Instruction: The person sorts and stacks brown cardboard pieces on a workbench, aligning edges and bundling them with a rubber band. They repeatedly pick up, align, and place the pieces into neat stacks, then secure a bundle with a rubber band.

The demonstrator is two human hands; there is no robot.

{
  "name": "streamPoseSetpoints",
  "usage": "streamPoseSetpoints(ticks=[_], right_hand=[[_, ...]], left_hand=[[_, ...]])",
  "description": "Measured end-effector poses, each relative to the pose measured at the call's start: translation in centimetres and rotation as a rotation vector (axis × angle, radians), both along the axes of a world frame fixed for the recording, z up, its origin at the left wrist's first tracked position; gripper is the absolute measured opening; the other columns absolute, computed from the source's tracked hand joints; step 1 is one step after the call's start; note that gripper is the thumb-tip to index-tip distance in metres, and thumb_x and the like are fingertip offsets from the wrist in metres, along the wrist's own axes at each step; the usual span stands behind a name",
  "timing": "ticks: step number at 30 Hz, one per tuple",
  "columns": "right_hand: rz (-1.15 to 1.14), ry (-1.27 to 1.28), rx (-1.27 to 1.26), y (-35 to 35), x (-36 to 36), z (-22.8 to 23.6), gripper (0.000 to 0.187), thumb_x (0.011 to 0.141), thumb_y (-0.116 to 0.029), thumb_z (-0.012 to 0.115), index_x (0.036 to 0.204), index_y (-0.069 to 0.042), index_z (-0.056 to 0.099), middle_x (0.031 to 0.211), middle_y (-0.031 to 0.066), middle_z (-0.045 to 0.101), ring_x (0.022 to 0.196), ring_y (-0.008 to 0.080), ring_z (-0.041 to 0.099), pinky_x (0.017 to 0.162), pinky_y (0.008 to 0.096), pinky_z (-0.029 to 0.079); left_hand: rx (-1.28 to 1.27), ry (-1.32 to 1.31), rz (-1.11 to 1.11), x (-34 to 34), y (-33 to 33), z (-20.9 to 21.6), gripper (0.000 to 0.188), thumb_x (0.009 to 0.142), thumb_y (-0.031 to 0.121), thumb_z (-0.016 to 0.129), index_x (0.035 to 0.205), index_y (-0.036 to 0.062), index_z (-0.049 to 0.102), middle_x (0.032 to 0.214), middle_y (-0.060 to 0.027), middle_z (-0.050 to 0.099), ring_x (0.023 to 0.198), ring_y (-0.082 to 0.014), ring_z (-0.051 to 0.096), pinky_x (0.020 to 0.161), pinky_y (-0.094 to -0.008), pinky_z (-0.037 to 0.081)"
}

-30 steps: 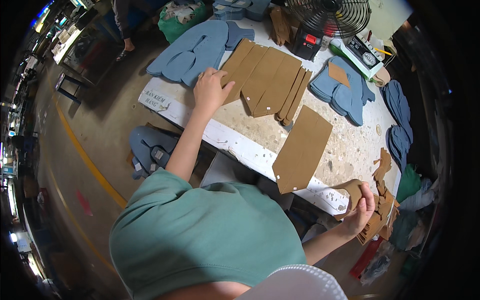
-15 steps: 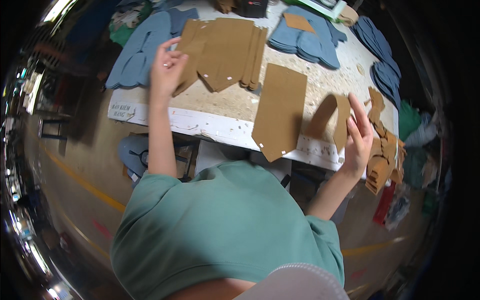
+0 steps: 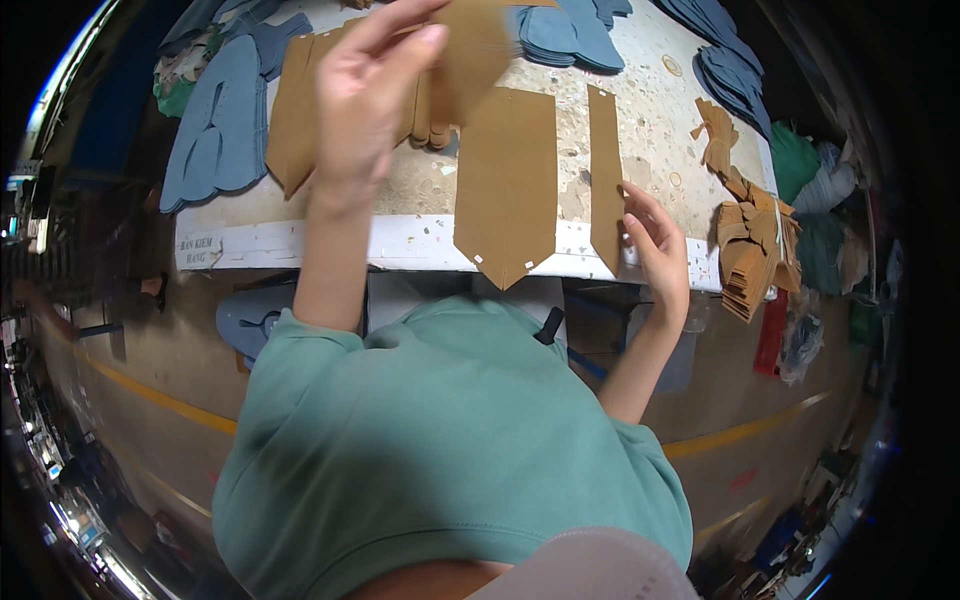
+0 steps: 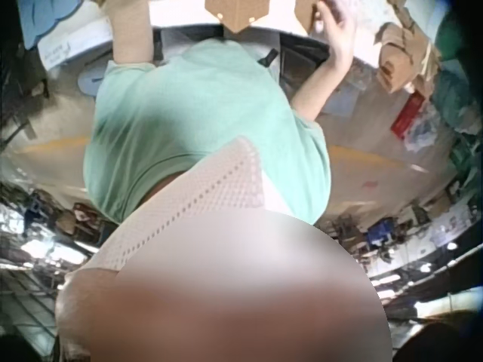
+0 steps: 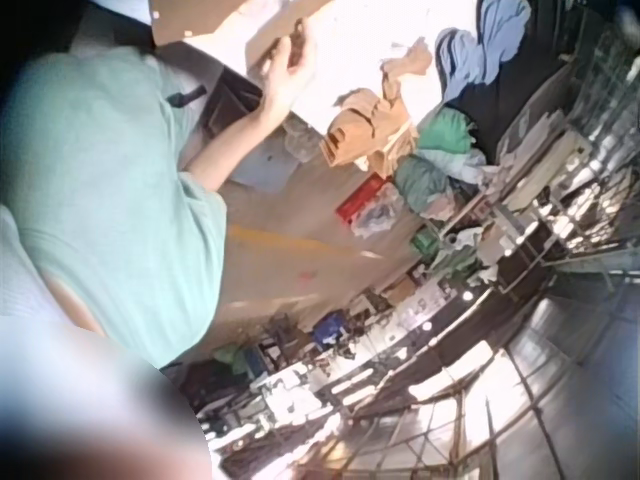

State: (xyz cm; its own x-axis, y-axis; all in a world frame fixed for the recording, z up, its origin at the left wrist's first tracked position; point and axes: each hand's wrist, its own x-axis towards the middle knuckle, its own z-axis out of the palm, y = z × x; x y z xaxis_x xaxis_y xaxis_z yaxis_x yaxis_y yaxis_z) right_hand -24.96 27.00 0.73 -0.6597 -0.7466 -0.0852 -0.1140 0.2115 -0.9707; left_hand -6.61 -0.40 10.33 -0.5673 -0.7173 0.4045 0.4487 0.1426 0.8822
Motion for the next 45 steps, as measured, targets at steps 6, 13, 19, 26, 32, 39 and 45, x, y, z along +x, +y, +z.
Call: streamPoseSetpoints(ticks=[6, 13, 19, 26, 32, 39, 45], right_hand=[[-0.002, -0.013, 0.005, 0.2, -0.2, -0.1, 0.037, 0.091, -0.002, 0.057, 0.128, -0.004, 0.059, 0.105, 0.0062, 0.063, 0.080, 0.0078, 0.056, 0.072, 0.0230, 0.049], [-0.057, -0.056, -0.071, -0.5, -0.8, -0.9, 0.037, 0.089, 0.000, 0.059, 0.125, -0.003, 0.060, 0.103, 0.0054, 0.063, 0.076, 0.0060, 0.056, 0.069, 0.0217, 0.048], [-0.028, 0.117, -0.056, -1.7, -1.1, -1.3, 0.040, 0.083, 0.003, 0.061, 0.123, -0.003, 0.062, 0.110, 0.0042, 0.061, 0.073, 0.0031, 0.053, 0.064, 0.0175, 0.045], [0.039, 0.044, -0.028, -0.5, -0.7, -0.6, 0.041, 0.085, 0.006, 0.059, 0.126, -0.001, 0.059, 0.120, 0.0037, 0.056, 0.080, 0.0045, 0.054, 0.075, 0.0193, 0.046], [-0.012, 0.331, 0.096, -1.6, 0.4, 0.3, 0.035, 0.084, 0.001, 0.063, 0.119, -0.006, 0.065, 0.113, 0.0036, 0.059, 0.080, 0.0084, 0.057, 0.069, 0.0222, 0.049], [-0.024, 0.613, 0.148, -3.4, 1.0, 0.7, 0.020, 0.081, -0.004, 0.068, 0.101, -0.001, 0.068, 0.097, 0.0119, 0.061, 0.080, 0.0252, 0.065, 0.072, 0.0317, 0.053], [0.012, 0.787, 0.195, -4.1, -2.2, 2.8, 0.025, 0.083, -0.015, 0.068, 0.106, -0.004, 0.069, 0.094, 0.0132, 0.064, 0.090, 0.0266, 0.063, 0.078, 0.0347, 0.049]], left_hand=[[-0.007, -0.041, -0.341, -4.5, 7.6, -4.9, 0.043, 0.087, 0.000, 0.064, 0.128, 0.0023, 0.055, 0.123, -0.0089, 0.057, 0.102, -0.0111, 0.060, 0.090, -0.0237, 0.050], [0.119, -0.589, -0.477, -1.7, 11.5, -9.9, 0.037, 0.087, 0.000, 0.064, 0.123, -0.0028, 0.057, 0.114, -0.0071, 0.057, 0.090, -0.0087, 0.064, 0.079, -0.0213, 0.053], [-0.123, -0.618, -0.362, -2.4, 11.5, -9.5, 0.037, 0.083, -0.002, 0.066, 0.119, -0.0033, 0.059, 0.113, -0.0103, 0.054, 0.085, -0.0112, 0.065, 0.075, -0.0230, 0.057], [-0.245, -0.601, -0.231, -2.2, 12.3, -9.7, 0.037, 0.082, -0.003, 0.065, 0.118, -0.0058, 0.058, 0.114, -0.0112, 0.052, 0.080, -0.0106, 0.064, 0.072, -0.0238, 0.058], [-0.760, -0.710, -0.097, -1.5, 12.2, -9.8, 0.042, 0.085, 0.017, 0.068, 0.120, -0.0045, 0.058, 0.128, -0.0177, 0.050, 0.110, -0.0251, 0.057, 0.096, -0.0396, 0.048], [-1.002, -0.746, -0.262, -1.0, 12.8, -10.8, 0.073, 0.088, 0.045, 0.060, 0.142, 0.0006, 0.037, 0.149, -0.0214, 0.032, 0.141, -0.0354, 0.027, 0.114, -0.0479, 0.023], [-0.833, -0.621, -0.401, 1.4, 10.5, -9.2, 0.056, 0.088, 0.040, 0.063, 0.127, 0.0010, 0.054, 0.134, -0.0186, 0.050, 0.129, -0.0327, 0.043, 0.106, -0.0449, 0.035]])
